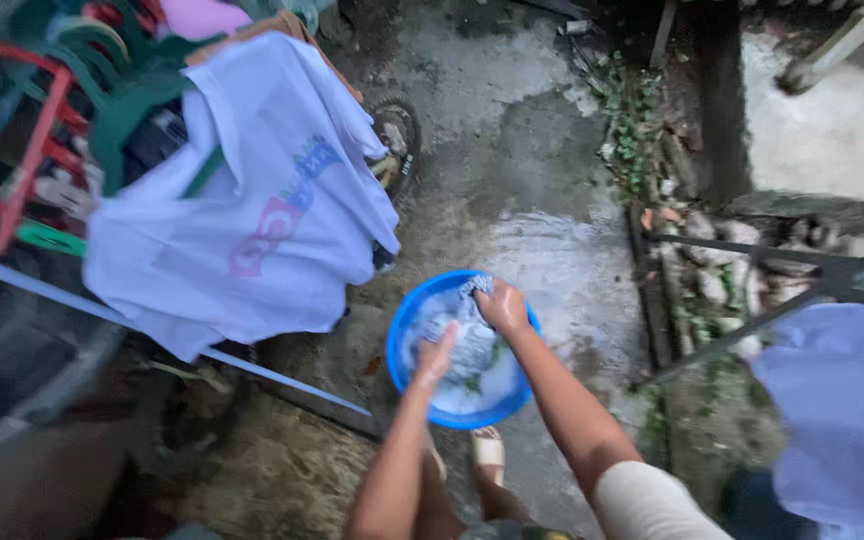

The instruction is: The person washes clothes in a bucket of soapy water, wrings them out, and hangs them on a multi-clip clothes dryer and hangers.

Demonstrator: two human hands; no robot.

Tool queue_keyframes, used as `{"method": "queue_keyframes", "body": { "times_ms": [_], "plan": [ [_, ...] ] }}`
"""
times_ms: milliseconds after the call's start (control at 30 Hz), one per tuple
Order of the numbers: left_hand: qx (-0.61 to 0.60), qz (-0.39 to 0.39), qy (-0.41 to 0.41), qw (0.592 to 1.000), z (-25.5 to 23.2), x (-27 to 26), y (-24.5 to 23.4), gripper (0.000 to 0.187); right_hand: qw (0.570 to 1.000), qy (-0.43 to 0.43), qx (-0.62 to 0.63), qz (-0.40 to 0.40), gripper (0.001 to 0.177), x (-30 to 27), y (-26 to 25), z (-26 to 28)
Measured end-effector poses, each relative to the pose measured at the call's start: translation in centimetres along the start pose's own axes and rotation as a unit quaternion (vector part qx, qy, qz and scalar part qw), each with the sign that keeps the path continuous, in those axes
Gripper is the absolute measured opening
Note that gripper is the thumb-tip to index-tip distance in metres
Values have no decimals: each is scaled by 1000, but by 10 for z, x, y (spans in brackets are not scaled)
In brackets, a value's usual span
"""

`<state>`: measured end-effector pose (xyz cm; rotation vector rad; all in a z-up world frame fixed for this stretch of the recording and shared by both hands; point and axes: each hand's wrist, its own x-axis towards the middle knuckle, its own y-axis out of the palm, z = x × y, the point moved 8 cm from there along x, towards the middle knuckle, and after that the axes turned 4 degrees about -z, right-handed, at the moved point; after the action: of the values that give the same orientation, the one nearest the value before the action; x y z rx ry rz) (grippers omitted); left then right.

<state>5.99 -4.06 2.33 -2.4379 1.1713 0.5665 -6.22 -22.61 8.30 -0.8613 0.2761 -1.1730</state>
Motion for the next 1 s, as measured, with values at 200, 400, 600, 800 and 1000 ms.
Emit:
{"method": "queue_keyframes", "body": {
  "times_ms": [200, 400, 600, 800, 1000],
  "plan": [
    [324, 7, 1, 946, 14, 15, -9, 109, 948, 111, -170, 245, 41, -20, 48, -18],
    [632, 33, 18, 774, 40, 19, 43, 86, 931, 95, -204, 288, 35, -61, 114, -2],
    [549, 157, -138, 809, 94, 20, 40, 88, 893, 115, -227, 372, 31, -109, 137, -22],
    [457, 160, -82, 871, 78, 33, 27, 93, 888, 132, -217, 383, 28, -96, 122, -41],
    [295, 10, 79, 952, 20, 23, 14, 130, 914, 98, -58, 388, 26, -48, 100, 1]
  ]
}}
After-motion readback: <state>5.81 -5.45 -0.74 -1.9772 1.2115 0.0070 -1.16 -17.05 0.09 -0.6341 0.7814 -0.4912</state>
